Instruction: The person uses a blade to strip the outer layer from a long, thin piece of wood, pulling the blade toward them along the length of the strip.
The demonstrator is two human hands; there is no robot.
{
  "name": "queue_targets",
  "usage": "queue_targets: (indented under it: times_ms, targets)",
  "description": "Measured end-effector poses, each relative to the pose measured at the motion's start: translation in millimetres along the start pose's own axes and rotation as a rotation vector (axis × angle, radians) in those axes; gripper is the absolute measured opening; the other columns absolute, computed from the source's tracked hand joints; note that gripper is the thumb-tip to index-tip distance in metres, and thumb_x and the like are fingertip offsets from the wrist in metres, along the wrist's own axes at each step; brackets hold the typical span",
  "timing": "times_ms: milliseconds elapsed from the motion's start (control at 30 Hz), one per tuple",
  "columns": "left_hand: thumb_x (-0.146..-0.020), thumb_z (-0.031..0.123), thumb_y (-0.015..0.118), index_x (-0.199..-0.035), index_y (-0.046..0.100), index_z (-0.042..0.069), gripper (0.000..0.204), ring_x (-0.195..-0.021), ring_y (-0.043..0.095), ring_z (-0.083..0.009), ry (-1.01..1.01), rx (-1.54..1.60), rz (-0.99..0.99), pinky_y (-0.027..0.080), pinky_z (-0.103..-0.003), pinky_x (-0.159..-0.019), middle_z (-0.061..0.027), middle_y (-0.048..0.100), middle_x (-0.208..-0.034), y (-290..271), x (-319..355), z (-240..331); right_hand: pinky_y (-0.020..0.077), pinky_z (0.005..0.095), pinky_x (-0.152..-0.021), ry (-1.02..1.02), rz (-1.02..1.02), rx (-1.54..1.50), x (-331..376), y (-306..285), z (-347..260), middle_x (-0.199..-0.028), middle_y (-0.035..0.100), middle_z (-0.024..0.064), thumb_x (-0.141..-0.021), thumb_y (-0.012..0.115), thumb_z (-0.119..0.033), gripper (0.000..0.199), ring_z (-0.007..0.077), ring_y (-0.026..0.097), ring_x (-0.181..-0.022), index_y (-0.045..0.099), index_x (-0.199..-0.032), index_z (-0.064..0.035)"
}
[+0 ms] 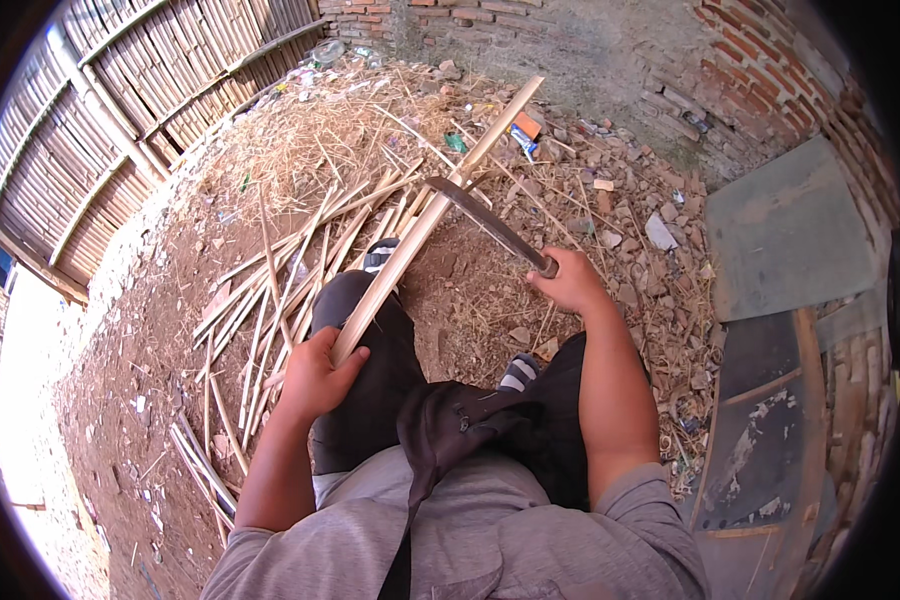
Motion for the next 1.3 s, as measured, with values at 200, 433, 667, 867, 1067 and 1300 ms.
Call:
queue_targets:
  times_ms: [200, 433, 667, 867, 1067, 1300]
  targets:
    - [-0.085, 0.037, 0.078, -0.09, 0.063, 0.001, 0.039, -0.069, 0.066, -0.0385, -0.003, 0.013, 0.009, 0.05, -0.046, -0.065, -0.021, 0.065, -0.071, 0.6, 1.1, -1.9, 0.0511, 0.0432, -0.07, -0.1, -0.129, 0.034, 5.1, 10.8, -27.3, -0.079, 0.068, 0.0158, -0.081, 0.081, -0.032, 0.036, 0.0341, 0.068, -0.077, 0.07, -0.101, -0.0041]
    - [-0.086, 0.037, 0.078, -0.088, 0.062, 0.001, 0.04, -0.067, 0.065, -0.0382, -0.011, 0.017, 0.015, 0.049, -0.046, -0.063, -0.0203, 0.064, -0.07, 0.5, 1.5, -0.9, 0.0518, 0.0433, -0.071, 0.041, -0.108, -0.046, 2.0, 6.4, -13.7, -0.082, 0.069, 0.0162, -0.081, 0.082, -0.032, 0.036, 0.0342, 0.069, -0.078, 0.07, -0.1, -0.0039]
    - [-0.086, 0.037, 0.078, -0.088, 0.063, 0.001, 0.039, -0.067, 0.066, -0.0375, -0.007, -0.03, 0.014, 0.049, -0.045, -0.063, -0.0193, 0.064, -0.069, -0.8, 1.5, 3.7, 0.0517, 0.0423, -0.072, -0.045, -0.037, 0.012, 0.2, 8.5, -7.8, -0.083, 0.069, 0.0175, -0.081, 0.081, -0.032, 0.038, 0.0318, 0.068, -0.078, 0.071, -0.102, -0.0034]
    - [-0.086, 0.029, 0.078, -0.095, 0.065, -0.001, 0.034, -0.064, 0.06, -0.0239, -0.012, 0.034, 0.012, 0.047, -0.039, -0.063, -0.0153, 0.063, -0.07, 2.5, 2.1, -4.8, 0.052, 0.0423, -0.071, -0.058, -0.083, -0.006, 0.2, 9.6, -12.0, -0.082, 0.069, 0.0181, -0.08, 0.082, -0.031, 0.039, 0.0331, 0.068, -0.078, 0.071, -0.104, -0.0025]
    - [-0.086, 0.029, 0.079, -0.094, 0.065, -0.001, 0.034, -0.064, 0.06, -0.0222, -0.025, -0.01, -0.001, 0.047, -0.038, -0.062, -0.014, 0.062, -0.07, 2.5, 1.6, -0.4, 0.0519, 0.0431, -0.073, -0.06, -0.098, 0.023, -0.7, 11.7, -6.2, -0.085, 0.07, 0.02, -0.08, 0.081, -0.033, 0.042, 0.0342, 0.068, -0.079, 0.071, -0.107, -0.0022]
    - [-0.086, 0.031, 0.078, -0.094, 0.065, 0.0, 0.034, -0.065, 0.061, -0.0221, -0.019, 0.011, 0.007, 0.047, -0.038, -0.063, -0.0135, 0.063, -0.071, 2.8, 1.8, -2.3, 0.0522, 0.0427, -0.073, -0.058, -0.076, 0.033, -1.1, 13.1, -4.0, -0.085, 0.071, 0.0189, -0.081, 0.081, -0.033, 0.042, 0.0339, 0.069, -0.079, 0.071, -0.109, -0.0026]
Point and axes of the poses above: each hand's wrist, its own x-axis away from the middle knuckle, its own y-axis out of the palm, z = x × y, the point moved 3 cm from there along -x, towards the middle knuckle
